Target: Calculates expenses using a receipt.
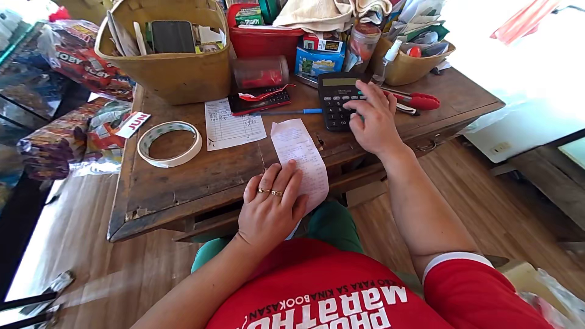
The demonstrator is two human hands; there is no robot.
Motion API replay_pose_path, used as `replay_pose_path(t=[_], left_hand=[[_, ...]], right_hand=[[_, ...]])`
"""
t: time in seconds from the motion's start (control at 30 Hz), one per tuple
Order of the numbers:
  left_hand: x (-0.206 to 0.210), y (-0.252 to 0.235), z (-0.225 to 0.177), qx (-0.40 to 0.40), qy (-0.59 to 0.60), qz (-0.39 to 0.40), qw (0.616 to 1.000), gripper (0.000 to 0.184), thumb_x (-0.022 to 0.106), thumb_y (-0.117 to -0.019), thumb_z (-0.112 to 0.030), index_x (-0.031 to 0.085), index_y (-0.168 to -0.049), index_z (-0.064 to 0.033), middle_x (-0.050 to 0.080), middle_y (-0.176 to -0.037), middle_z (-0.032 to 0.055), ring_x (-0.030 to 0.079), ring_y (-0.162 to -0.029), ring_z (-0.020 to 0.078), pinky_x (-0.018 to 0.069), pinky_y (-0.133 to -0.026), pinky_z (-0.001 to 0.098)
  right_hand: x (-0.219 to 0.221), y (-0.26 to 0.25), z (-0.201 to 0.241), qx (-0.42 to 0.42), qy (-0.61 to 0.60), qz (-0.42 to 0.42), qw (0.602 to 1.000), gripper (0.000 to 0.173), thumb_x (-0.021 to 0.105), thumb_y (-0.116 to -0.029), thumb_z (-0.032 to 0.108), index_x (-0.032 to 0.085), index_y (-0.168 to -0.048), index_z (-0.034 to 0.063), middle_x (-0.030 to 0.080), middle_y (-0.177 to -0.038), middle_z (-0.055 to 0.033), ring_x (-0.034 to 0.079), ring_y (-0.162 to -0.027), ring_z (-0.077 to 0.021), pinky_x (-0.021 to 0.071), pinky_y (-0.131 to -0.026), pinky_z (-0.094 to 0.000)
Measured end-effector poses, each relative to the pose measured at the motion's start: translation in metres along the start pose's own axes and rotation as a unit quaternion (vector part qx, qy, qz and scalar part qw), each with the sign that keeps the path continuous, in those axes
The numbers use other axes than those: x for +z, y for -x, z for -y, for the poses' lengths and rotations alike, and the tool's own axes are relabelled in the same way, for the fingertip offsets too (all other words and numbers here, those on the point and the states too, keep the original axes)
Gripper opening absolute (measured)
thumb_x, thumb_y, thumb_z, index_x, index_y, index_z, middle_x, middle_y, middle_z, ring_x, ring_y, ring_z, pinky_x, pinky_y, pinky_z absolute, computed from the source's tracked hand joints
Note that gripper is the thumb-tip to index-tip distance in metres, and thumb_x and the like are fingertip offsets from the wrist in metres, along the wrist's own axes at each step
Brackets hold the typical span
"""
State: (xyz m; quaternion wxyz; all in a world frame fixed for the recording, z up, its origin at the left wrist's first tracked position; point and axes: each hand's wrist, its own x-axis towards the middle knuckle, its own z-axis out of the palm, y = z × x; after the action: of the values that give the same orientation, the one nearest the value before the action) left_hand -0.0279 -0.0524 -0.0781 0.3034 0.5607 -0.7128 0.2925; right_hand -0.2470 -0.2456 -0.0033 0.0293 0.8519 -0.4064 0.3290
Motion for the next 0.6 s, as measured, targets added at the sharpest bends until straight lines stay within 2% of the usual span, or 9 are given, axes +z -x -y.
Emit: replay_pose_path(t=[0.1, 0.23, 0.4, 0.6], left_hand=[[-0.001, 0.0, 0.0, -0.001, 0.0, 0.002, 1.0, 0.043, 0.05, -0.1016, -0.043, 0.063, -0.132, -0.0149, 0.065, -0.139, 0.0048, 0.055, -0.131, 0.0239, 0.0328, -0.108, 0.0419], [0.0, 0.0, 0.0, 0.001, -0.003, -0.003, 1.0, 0.043, 0.051, -0.1014, -0.043, 0.064, -0.131, -0.0152, 0.066, -0.137, 0.005, 0.056, -0.13, 0.0244, 0.0336, -0.107, 0.0414], [-0.001, 0.0, 0.0, -0.001, -0.001, 0.002, 1.0, 0.043, 0.051, -0.1015, -0.044, 0.063, -0.132, -0.0152, 0.065, -0.138, 0.0051, 0.054, -0.131, 0.0243, 0.0323, -0.109, 0.0414], [-0.002, 0.0, 0.0, -0.001, -0.003, 0.004, 1.0, 0.044, 0.051, -0.1014, -0.044, 0.063, -0.132, -0.0151, 0.065, -0.138, 0.0053, 0.055, -0.131, 0.0243, 0.033, -0.108, 0.0414]], right_hand=[[-0.01, 0.003, -0.018, 0.046, -0.013, -0.057, 0.997, 0.034, 0.046, -0.0961, 0.013, 0.073, -0.115, 0.0072, 0.05, -0.154, -0.0197, 0.041, -0.147, -0.04, 0.0247, -0.115, -0.0682], [-0.015, 0.008, -0.032, 0.122, -0.023, -0.069, 0.99, 0.032, 0.046, -0.0949, 0.007, 0.072, -0.113, 0.0038, 0.051, -0.153, -0.0204, 0.043, -0.145, -0.0366, 0.0238, -0.118, -0.0625], [-0.011, 0.009, -0.03, 0.094, -0.004, -0.056, 0.994, 0.03, 0.048, -0.0956, 0.011, 0.073, -0.11, 0.0047, 0.054, -0.149, -0.0207, 0.047, -0.142, -0.039, 0.0241, -0.117, -0.0639], [-0.012, 0.005, -0.027, 0.105, 0.027, 0.002, 0.994, 0.032, 0.046, -0.0975, 0.011, 0.076, -0.109, 0.0077, 0.054, -0.152, -0.0128, 0.042, -0.147, -0.0349, 0.017, -0.118, -0.0683]])
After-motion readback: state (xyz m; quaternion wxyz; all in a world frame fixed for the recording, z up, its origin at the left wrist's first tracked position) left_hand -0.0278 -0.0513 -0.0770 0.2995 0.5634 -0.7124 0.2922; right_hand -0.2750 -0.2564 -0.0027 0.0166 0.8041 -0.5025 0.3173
